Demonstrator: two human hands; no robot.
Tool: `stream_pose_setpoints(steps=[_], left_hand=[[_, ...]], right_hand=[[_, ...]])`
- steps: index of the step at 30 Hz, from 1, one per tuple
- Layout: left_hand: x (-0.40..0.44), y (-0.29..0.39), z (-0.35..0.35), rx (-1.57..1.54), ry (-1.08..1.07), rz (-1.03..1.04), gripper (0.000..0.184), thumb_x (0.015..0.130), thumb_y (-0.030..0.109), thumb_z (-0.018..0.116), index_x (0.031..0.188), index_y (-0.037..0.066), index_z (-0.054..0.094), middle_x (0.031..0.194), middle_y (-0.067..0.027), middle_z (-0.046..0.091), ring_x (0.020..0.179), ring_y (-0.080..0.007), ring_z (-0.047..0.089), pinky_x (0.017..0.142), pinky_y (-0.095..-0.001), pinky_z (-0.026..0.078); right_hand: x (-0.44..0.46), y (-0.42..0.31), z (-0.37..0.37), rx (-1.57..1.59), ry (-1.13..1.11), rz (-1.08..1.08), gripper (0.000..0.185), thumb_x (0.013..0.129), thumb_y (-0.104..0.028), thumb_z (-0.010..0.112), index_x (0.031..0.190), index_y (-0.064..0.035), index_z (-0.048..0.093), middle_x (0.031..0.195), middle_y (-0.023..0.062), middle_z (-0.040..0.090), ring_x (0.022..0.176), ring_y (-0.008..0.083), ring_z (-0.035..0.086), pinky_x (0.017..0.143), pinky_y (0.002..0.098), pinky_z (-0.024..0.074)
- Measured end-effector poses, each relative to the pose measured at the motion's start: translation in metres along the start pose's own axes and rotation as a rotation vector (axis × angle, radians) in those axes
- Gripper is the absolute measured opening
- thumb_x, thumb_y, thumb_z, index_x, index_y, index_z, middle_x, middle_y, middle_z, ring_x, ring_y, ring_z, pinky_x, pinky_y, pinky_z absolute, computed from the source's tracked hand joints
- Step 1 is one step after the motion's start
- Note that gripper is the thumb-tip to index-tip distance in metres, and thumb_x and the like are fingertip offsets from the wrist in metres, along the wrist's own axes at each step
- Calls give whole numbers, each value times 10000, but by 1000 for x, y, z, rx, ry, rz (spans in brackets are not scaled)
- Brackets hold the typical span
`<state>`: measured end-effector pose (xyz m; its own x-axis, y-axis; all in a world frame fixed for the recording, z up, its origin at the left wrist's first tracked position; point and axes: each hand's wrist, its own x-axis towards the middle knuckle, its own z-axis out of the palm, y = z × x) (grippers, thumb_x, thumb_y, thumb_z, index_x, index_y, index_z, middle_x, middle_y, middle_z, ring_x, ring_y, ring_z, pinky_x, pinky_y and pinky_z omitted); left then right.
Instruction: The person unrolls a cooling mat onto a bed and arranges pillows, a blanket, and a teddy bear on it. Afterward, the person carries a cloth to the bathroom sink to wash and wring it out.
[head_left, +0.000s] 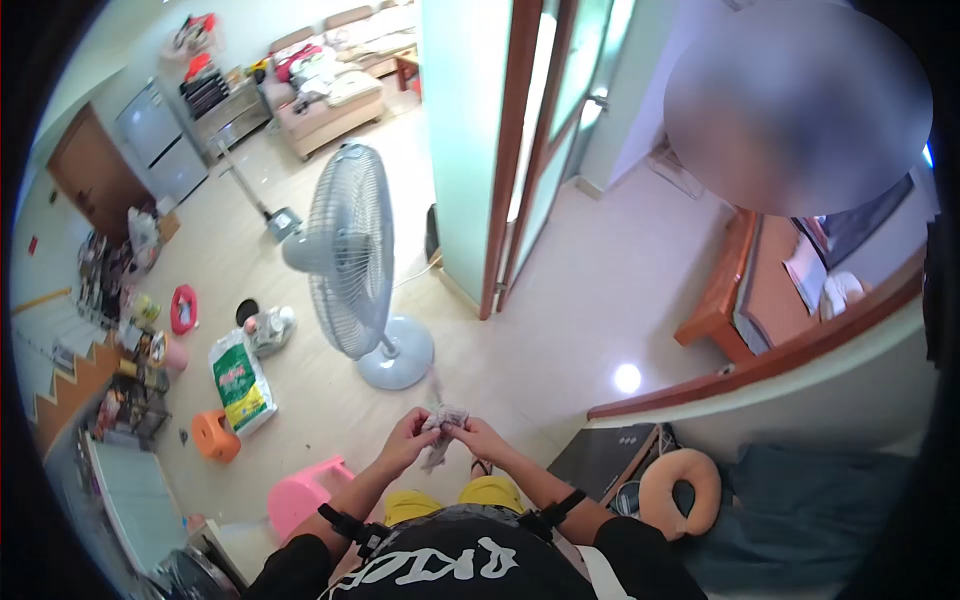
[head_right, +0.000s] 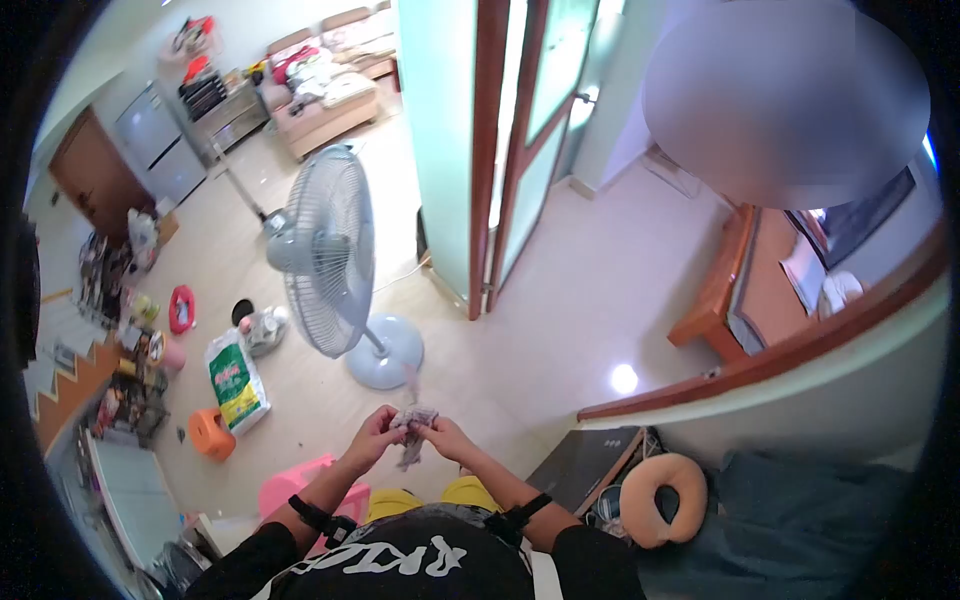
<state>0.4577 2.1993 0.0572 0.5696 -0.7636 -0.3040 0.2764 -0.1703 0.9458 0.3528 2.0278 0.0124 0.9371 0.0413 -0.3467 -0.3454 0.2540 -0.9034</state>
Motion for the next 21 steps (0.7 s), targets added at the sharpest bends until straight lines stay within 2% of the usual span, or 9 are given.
stream_pose_setpoints(steps=[2, 5, 8, 11, 13, 15, 17, 18, 21], left_hand=[[-21, 9, -16, 466, 202, 193, 154, 847, 84, 648, 968, 45, 562, 876, -35, 615, 818, -134, 563, 723, -272, 455], [-48, -34, -76, 68, 337, -40, 156, 836, 20, 645, 955, 40, 546, 849, -11, 603, 786, -85, 553, 704, -260, 468], [-90, -44, -117, -177, 482, 20, 175, 838, 26, 651, 965, 54, 532, 841, 0, 579, 738, -65, 516, 658, -238, 441], [-140, -89, -178, -128, 750, 39, 255, 863, 26, 629, 1092, 49, 520, 844, -10, 590, 794, -94, 562, 758, -249, 477], [-180, -82, -199, -98, 792, -20, 315, 850, 59, 653, 1138, 41, 527, 857, -29, 604, 805, -125, 580, 757, -272, 484], [-216, -84, -224, -79, 816, -97, 381, 837, 93, 678, 1184, 33, 534, 869, -49, 619, 816, -155, 599, 756, -295, 492], [-249, -96, -248, 641, 501, 129, 442, 808, 154, 711, 1208, 41, 562, 885, -109, 633, 827, -243, 619, 765, -347, 498], [-262, -99, -259, 526, 387, -186, 382, 784, 186, 725, 1134, 73, 620, 962, -145, 616, 894, -298, 603, 797, -371, 491], [-299, -122, -278, 527, 816, -264, 370, 787, 183, 716, 1140, 110, 632, 1009, -144, 593, 960, -295, 583, 825, -364, 487]], right_hand=[[9, -8, 13, -343, 194, -124, 304, 889, -256, 652, 1088, -27, 657, 964, 73, 692, 906, 127, 617, 832, 291, 473], [14, -66, 32, -645, 50, 8, 226, 873, -229, 671, 983, -33, 689, 880, 75, 696, 799, 117, 603, 745, 294, 474], [47, -20, 43, -470, 106, -194, 241, 882, -244, 659, 920, -9, 695, 800, 86, 677, 717, 150, 585, 684, 311, 461], [71, -29, 68, -315, 175, -127, 267, 893, -258, 647, 945, 3, 678, 810, 75, 665, 721, 150, 588, 679, 310, 470], [100, -15, 109, -438, 135, -405, 270, 888, -252, 661, 943, 12, 652, 808, 36, 643, 710, 121, 572, 669, 283, 479], [107, -39, 169, -235, -86, 29, 263, 869, -220, 686, 1014, -4, 647, 805, -2, 619, 700, 99, 566, 687, 247, 479], [131, -17, 212, -378, -233, 155, 335, 856, -234, 700, 1075, 10, 629, 861, 26, 651, 758, 113, 607, 692, 258, 494], [137, -13, 245, -362, -278, 284, 345, 853, -232, 703, 1088, 8, 628, 885, 35, 662, 782, 118, 617, 695, 260, 496], [158, 12, 331, -439, -450, 543, 381, 848, -248, 711, 1119, 4, 622, 957, 60, 675, 838, 125, 627, 737, 260, 495]])
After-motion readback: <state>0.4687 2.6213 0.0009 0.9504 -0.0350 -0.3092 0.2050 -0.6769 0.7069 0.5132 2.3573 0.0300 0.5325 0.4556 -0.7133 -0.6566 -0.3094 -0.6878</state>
